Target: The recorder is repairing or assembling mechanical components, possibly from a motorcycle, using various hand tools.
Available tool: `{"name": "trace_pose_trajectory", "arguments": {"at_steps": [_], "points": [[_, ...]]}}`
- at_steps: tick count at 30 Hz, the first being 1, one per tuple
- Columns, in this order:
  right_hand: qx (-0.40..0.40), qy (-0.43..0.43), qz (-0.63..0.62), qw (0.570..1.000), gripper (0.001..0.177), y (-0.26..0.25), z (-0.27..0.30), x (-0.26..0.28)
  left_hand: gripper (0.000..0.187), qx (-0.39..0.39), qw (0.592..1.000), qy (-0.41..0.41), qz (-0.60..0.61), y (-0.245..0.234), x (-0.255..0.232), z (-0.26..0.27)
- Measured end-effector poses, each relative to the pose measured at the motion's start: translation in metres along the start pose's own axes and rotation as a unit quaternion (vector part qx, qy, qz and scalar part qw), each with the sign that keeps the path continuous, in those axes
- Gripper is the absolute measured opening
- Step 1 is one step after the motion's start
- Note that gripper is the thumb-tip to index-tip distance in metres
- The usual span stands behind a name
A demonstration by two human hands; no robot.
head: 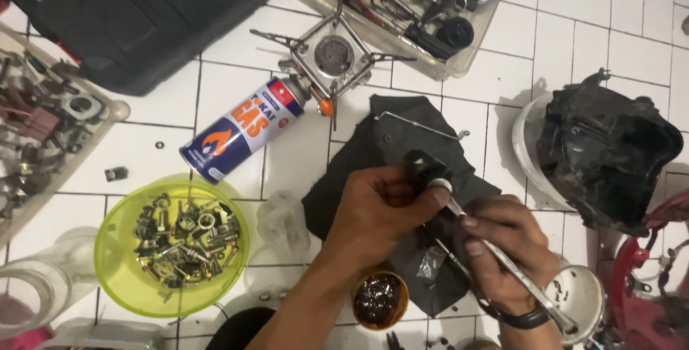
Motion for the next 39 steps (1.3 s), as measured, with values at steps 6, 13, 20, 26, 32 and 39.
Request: {"name": "trace_pose_trajectory", "arguments": {"at_steps": [6,13,20,26,32,39], "points": [[-0.131,0.202,-0.230,0.943,0.027,0.020,0.038,-0.056,0.018,-0.069,0.997,0.028,0.003,-0.015,-0.006,-0.009],[-0.073,0.247,-0.053,0.965,0.035,0.029,0.014,-0.074,0.013,-0.152,0.986,0.004,0.068,-0.040,0.012,-0.019],[-0.037,0.111,0.107,0.987,0.023,0.058,-0.121,-0.139,0.014,-0.225,0.973,0.023,0.054,-0.049,-0.015,-0.016],[0.017,0.023,0.354,0.935,0.022,0.077,-0.141,-0.182,0.012,-0.188,0.979,0.074,-0.026,-0.049,-0.013,-0.017],[0.025,0.030,0.365,0.930,0.018,0.076,-0.130,-0.167,0.012,-0.191,0.976,0.093,-0.054,-0.067,0.010,-0.020],[0.026,0.086,0.358,0.929,0.018,0.086,-0.105,-0.129,0.006,-0.177,0.982,0.064,-0.033,-0.052,0.000,-0.022]]}}
Point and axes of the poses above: each hand's wrist, its own z-axis away from the middle knuckle, its own y-axis out of the palm, x = y × z, the point moved 6 cm from there along -z, towards the middle knuckle, and after that the axes turned 1 degree about z, right-handed, at the moved point
